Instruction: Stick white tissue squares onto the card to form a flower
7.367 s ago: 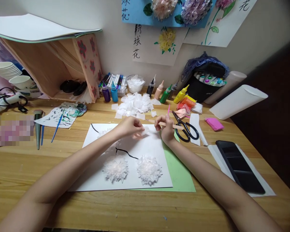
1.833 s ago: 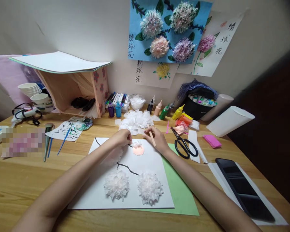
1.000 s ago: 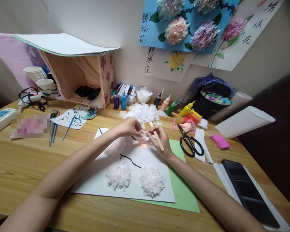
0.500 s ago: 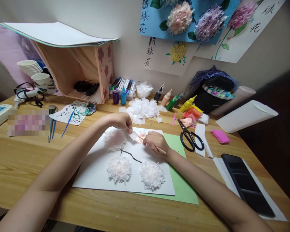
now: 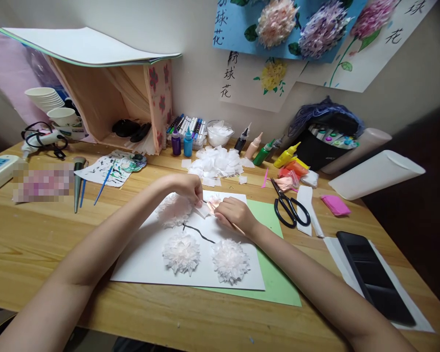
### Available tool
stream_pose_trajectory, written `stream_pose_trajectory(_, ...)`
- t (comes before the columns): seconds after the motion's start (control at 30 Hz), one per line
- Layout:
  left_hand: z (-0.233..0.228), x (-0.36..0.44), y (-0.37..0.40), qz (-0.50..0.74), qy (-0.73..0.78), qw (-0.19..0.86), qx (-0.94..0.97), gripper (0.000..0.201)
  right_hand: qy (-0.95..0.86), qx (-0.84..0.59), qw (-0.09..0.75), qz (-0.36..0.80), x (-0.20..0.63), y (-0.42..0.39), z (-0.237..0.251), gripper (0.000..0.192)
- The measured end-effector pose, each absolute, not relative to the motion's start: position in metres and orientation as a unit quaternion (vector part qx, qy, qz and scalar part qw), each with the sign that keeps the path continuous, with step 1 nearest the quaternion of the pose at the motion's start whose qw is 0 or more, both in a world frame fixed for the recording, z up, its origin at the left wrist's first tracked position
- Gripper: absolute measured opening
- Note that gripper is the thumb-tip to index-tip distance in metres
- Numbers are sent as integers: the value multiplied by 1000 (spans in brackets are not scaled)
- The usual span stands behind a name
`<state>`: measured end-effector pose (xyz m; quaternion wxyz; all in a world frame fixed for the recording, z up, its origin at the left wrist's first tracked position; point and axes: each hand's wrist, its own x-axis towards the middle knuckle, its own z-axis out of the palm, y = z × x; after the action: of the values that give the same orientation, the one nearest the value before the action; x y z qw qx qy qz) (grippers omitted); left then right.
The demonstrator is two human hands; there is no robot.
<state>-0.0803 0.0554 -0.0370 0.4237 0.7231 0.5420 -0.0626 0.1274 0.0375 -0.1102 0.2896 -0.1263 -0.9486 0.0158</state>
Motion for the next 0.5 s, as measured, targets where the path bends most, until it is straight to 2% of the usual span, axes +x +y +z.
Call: stream_pose_trajectory(0.5,-49,-73,59,-14,561,441,701,20,-930,-175,312,79,129,38,-111,28)
